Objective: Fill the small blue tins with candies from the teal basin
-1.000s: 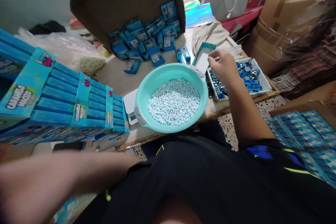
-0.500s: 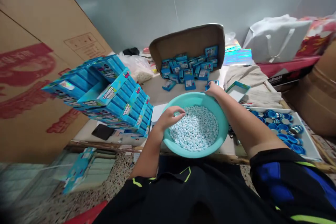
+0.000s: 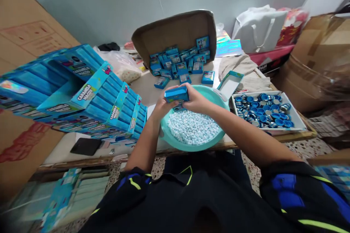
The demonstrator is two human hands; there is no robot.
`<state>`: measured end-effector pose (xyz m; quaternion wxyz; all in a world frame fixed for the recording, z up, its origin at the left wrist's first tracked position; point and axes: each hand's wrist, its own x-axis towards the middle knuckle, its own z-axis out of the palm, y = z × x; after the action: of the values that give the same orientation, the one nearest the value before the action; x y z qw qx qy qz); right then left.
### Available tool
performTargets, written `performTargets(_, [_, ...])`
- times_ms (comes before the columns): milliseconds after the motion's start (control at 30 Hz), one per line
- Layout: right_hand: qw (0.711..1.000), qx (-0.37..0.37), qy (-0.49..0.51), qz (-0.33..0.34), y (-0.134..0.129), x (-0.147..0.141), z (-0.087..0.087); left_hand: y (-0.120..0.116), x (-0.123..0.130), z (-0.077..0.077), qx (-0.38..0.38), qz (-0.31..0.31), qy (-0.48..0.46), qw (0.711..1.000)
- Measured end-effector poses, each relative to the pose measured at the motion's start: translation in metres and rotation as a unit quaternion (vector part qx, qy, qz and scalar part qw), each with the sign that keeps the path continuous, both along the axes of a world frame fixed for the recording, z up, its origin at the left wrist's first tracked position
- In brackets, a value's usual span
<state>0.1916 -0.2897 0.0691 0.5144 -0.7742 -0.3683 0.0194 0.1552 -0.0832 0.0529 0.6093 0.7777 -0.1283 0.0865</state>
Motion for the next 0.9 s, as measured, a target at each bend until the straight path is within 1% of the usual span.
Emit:
performTargets(33, [1.0, -0.019, 0.001, -0.009, 0.003, -0.002, -0.004, 0.001, 0.003, 0.0, 0.003, -0.006, 0.006, 1.0])
performTargets(67, [0.998, -0.048, 0.0, -0.034, 0.004, -0.001, -0.007, 0.003, 0.006, -0.001, 0.006, 0.003, 0.016, 1.0])
performTargets(133, [0.989, -0.126, 0.021, -0.079, 0.002, 0.007, -0.013, 0.005, 0.007, -0.005, 0.002, 0.041, 0.041, 0.998])
performTargets(167, [0.982, -0.165, 0.053, -0.078, 0.0, 0.012, -0.015, 0.006, 0.006, -0.008, -0.01, 0.055, 0.049, 0.997])
performTargets(200, [0.975, -0.193, 0.096, -0.057, 0.0, 0.016, -0.016, 0.006, 0.004, -0.01, -0.027, 0.066, 0.049, 0.996])
performTargets(233, [0.969, -0.204, 0.14, -0.018, 0.001, 0.018, -0.017, 0.006, 0.002, -0.012, -0.048, 0.074, 0.042, 0.995])
performTargets(267, [0.964, -0.195, 0.177, 0.026, 0.004, 0.018, -0.018, 0.006, 0.001, -0.013, -0.072, 0.081, 0.033, 0.994])
performTargets(300, [0.963, -0.168, 0.202, 0.058, 0.01, 0.016, -0.018, 0.006, -0.001, -0.014, -0.096, 0.089, 0.026, 0.991])
performTargets(333, [0.965, -0.126, 0.218, 0.073, 0.016, 0.013, -0.019, 0.006, -0.001, -0.015, -0.119, 0.099, 0.024, 0.988])
performTargets(367, [0.969, -0.078, 0.223, 0.072, 0.022, 0.01, -0.019, 0.006, -0.001, -0.015, -0.14, 0.109, 0.025, 0.984])
performTargets(433, [0.978, 0.016, 0.205, 0.037, 0.031, 0.005, -0.019, 0.007, 0.0, -0.015, -0.166, 0.125, 0.022, 0.978])
performTargets(500, [0.986, 0.072, 0.149, -0.013, 0.031, 0.008, -0.019, 0.008, 0.002, -0.014, -0.166, 0.122, 0.005, 0.979])
performTargets(533, [0.99, 0.077, 0.118, -0.033, 0.027, 0.011, -0.02, 0.009, 0.002, -0.014, -0.153, 0.113, 0.003, 0.982])
performTargets(567, [0.992, 0.066, 0.091, -0.05, 0.021, 0.015, -0.02, 0.01, 0.001, -0.013, -0.13, 0.106, 0.007, 0.986])
performTargets(633, [0.996, 0.006, 0.045, -0.07, 0.008, 0.023, -0.021, 0.011, -0.002, -0.011, -0.058, 0.11, 0.004, 0.992])
performTargets(700, [0.997, -0.059, -0.002, -0.056, -0.001, 0.026, -0.022, 0.011, -0.007, -0.007, 0.029, 0.11, -0.022, 0.993])
performTargets(733, [0.996, -0.077, -0.021, -0.04, -0.003, 0.026, -0.022, 0.01, -0.01, -0.004, 0.063, 0.091, -0.028, 0.993])
performTargets(767, [0.996, -0.087, -0.029, -0.021, -0.003, 0.024, -0.022, 0.01, -0.012, -0.002, 0.089, 0.059, -0.018, 0.994])
performTargets(833, [0.997, -0.078, -0.007, 0.006, -0.001, 0.02, -0.022, 0.008, -0.015, 0.004, 0.128, -0.016, 0.051, 0.99])
performTargets(867, [0.998, -0.06, 0.017, 0.009, 0.001, 0.02, -0.022, 0.008, -0.016, 0.006, 0.148, -0.04, 0.093, 0.984])
performTargets(900, [0.998, -0.037, 0.043, 0.006, 0.003, 0.021, -0.022, 0.007, -0.016, 0.009, 0.168, -0.043, 0.126, 0.977])
